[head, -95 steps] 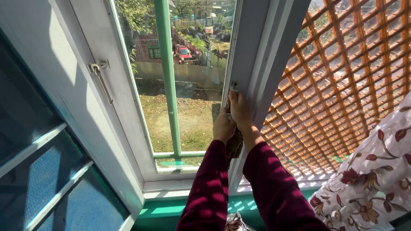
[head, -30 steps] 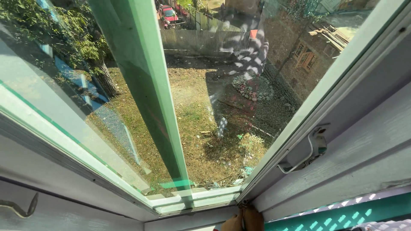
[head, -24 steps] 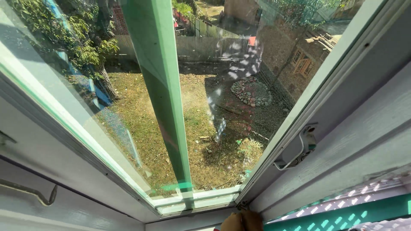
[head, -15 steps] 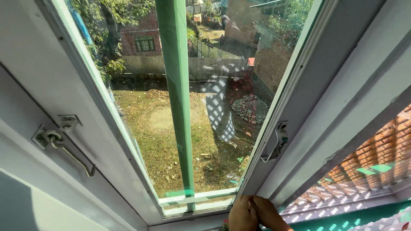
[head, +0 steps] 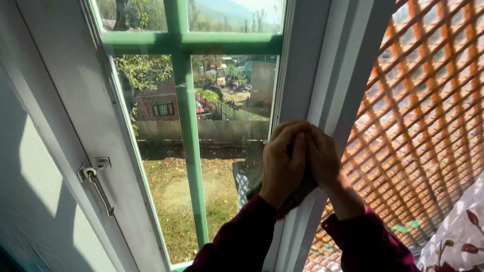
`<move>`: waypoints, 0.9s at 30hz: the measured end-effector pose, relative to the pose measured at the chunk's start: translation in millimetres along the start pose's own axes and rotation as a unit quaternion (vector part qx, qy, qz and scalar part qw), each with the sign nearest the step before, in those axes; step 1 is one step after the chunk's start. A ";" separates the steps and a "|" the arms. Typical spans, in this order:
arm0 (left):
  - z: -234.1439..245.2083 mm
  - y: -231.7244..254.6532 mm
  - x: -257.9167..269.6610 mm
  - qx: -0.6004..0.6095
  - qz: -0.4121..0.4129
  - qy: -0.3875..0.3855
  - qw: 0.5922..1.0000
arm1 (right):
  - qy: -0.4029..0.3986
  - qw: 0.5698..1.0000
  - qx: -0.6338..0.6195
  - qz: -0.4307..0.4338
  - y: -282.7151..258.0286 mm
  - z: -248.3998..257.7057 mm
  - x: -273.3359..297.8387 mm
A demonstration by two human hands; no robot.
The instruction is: The person wipes the window frame and screen with a cloth, moving around the perimeter and across the mesh. They open and close the window and screen multiple times while continuing to wipe the surfaces.
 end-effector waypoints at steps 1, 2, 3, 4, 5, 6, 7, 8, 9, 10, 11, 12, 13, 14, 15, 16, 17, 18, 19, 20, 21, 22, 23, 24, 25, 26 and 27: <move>-2.7 7.1 -22.1 -0.016 -0.003 0.000 1.000 | -0.003 0.999 0.025 0.045 -12.3 1.3 -30.4; -4.8 13.3 -45.0 -0.031 -0.007 0.000 0.999 | -0.009 0.992 0.103 0.073 -24.6 5.3 -54.9; -5.7 18.7 -65.6 -0.070 -0.020 0.021 0.997 | -0.014 0.979 0.181 0.094 -35.9 8.9 -71.8; -6.3 23.8 -86.4 -0.109 -0.032 0.042 0.993 | -0.017 0.959 0.259 0.113 -47.4 13.5 -89.3; -3.4 28.1 -104.5 -0.132 -0.045 0.053 0.989 | -0.007 0.931 0.318 0.179 -62.2 15.4 -105.2; -2.3 33.3 -122.6 -0.154 -0.057 0.064 0.984 | 0.004 0.895 0.374 0.244 -77.3 15.5 -120.4; -3.5 39.8 -139.4 -0.131 -0.073 0.067 0.986 | 0.013 0.852 0.425 0.307 -92.5 13.7 -137.1; -5.1 47.1 -156.2 -0.108 -0.088 0.071 0.988 | 0.028 0.829 0.438 0.347 -106.8 14.3 -157.2; -9.1 53.8 -172.5 -0.124 -0.088 0.068 0.986 | 0.043 0.805 0.450 0.383 -118.7 16.3 -175.6; -13.9 61.6 -188.8 -0.141 -0.087 0.065 0.984 | 0.058 0.778 0.478 0.404 -128.7 19.8 -195.4; -19.6 68.6 -199.7 -0.156 -0.086 0.061 0.982 | 0.075 0.748 0.506 0.424 -136.4 24.0 -213.6; -25.3 74.6 -206.0 -0.173 -0.084 0.067 0.979 | 0.054 0.745 0.521 0.413 -141.4 27.9 -233.9; -30.2 79.4 -209.7 -0.191 -0.081 0.073 0.975 | 0.033 0.743 0.535 0.401 -144.9 31.3 -250.7; -33.2 83.1 -210.9 -0.209 -0.078 0.080 0.972 | 0.012 0.739 0.549 0.390 -143.2 33.0 -257.8; -34.9 86.7 -213.6 -0.243 -0.060 0.074 0.965 | 0.001 0.739 0.555 0.382 -141.7 34.1 -265.1; -36.1 89.4 -216.0 -0.277 -0.042 0.069 0.958 | -0.010 0.738 0.561 0.375 -140.4 34.3 -272.3; -38.6 90.5 -217.5 -0.309 -0.022 0.062 0.949 | -0.022 0.737 0.568 0.366 -137.9 37.0 -273.9; -39.7 94.2 -222.4 -0.335 -0.034 0.075 0.939 | -0.008 0.717 0.577 0.392 -138.0 38.5 -274.4; -41.3 97.4 -230.0 -0.360 -0.043 0.086 0.928 | 0.005 0.696 0.585 0.416 -137.7 39.5 -273.6; -43.5 100.2 -239.5 -0.384 -0.053 0.097 0.917 | 0.017 0.674 0.593 0.440 -138.2 41.1 -273.4; -45.3 102.5 -249.4 -0.407 -0.078 0.113 0.903 | 0.014 0.662 0.598 0.452 -137.6 40.8 -273.6; -47.5 103.8 -259.6 -0.430 -0.102 0.129 0.888 | 0.012 0.650 0.602 0.464 -137.2 40.8 -273.9; -50.8 102.3 -266.6 -0.452 -0.125 0.142 0.872 | 0.008 0.638 0.607 0.474 -136.3 41.5 -273.6; -55.3 99.3 -271.8 -0.479 -0.137 0.153 0.853 | 0.005 0.650 0.608 0.456 -135.3 43.2 -275.3; -57.4 97.6 -277.7 -0.507 -0.149 0.166 0.832 | 0.003 0.662 0.607 0.440 -135.3 43.3 -279.1; -57.9 95.6 -282.7 -0.535 -0.160 0.179 0.810 | 0.001 0.674 0.605 0.423 -135.1 43.3 -282.1; -58.2 91.4 -284.0 -0.517 -0.168 0.178 0.820 | 0.004 0.680 0.601 0.421 -133.7 43.5 -281.7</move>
Point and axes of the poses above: each hand's wrist, its own x-axis away from the middle knuckle, its own z-axis out of the back of the hand, y = z × x, the point moved 3 cm from there along -x, towards the middle knuckle, and after that the axes turned 11 degrees about z, right-handed, at the moved point
